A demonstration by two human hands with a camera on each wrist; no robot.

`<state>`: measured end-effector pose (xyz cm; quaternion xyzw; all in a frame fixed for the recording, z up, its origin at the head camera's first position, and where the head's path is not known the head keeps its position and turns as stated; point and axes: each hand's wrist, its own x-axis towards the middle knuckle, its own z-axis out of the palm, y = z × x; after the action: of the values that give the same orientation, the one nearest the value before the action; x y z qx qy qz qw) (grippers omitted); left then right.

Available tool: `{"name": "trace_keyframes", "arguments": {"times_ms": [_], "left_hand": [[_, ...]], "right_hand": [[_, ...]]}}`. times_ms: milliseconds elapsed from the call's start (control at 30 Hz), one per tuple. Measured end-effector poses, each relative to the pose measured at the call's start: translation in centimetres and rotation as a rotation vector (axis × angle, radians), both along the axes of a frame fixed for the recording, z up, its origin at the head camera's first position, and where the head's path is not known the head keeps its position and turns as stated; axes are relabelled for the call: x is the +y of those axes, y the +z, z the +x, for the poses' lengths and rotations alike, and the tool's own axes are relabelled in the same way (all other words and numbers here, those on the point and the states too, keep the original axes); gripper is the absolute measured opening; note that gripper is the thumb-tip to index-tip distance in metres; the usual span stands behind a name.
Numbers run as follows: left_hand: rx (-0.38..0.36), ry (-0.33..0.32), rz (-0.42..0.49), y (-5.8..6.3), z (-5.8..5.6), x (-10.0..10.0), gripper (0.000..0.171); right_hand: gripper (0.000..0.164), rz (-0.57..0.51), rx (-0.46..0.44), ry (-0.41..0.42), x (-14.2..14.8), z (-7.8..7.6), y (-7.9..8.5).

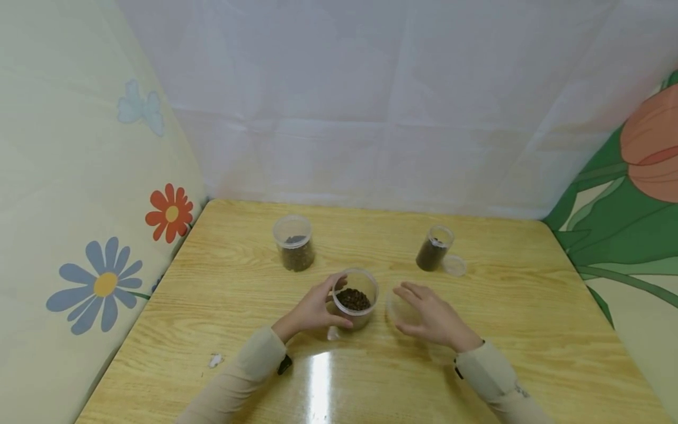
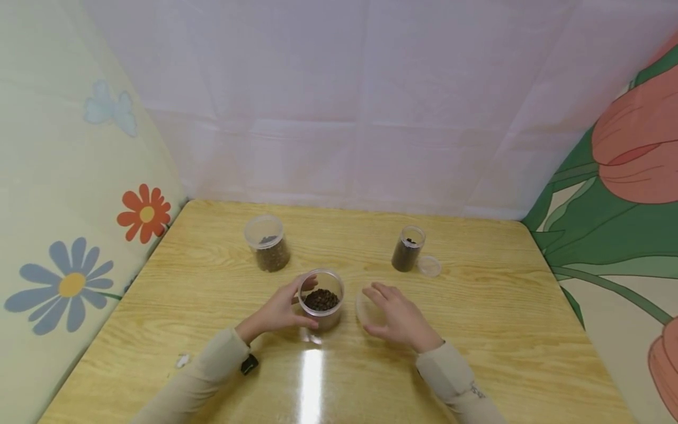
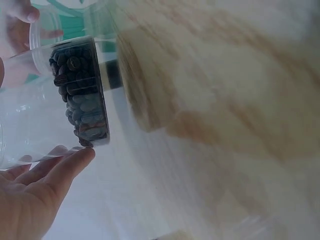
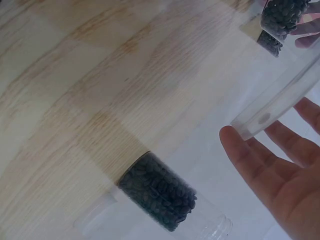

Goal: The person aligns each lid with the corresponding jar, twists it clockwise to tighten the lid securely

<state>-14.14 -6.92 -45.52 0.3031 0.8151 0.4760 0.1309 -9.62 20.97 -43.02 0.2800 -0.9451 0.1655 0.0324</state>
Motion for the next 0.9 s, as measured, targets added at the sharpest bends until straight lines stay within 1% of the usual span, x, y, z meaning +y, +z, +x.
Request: {"name": "trace_keyframes", "arguments": {"times_ms": [233,400,733,900], "left_hand": [[-0.002,-0.01,0.004,-0.02,0.0,-0.12,0.096],[0.012,-0.021,-0.002,-0.13,-0.09,-0.17,0.096],[0.048,-0.043,-0.066,-0.14,-0.07,-0.25,0.095],[0.048,-0.043,-0.089,0.09,-0.1,-0.22,0.096]], "right_hand": [[0.066,-0.001,0.025,0.019,-0.09,-0.07,-0.32],[0.065,0.006,0.03,0.021,-0.03,-0.03,-0.35],[0.066,0.012,0.013,0.004,0.12,0.09,-0.42],[0.067,-0.018,0.035,0.001,0.26,0.11,-0.23]]}}
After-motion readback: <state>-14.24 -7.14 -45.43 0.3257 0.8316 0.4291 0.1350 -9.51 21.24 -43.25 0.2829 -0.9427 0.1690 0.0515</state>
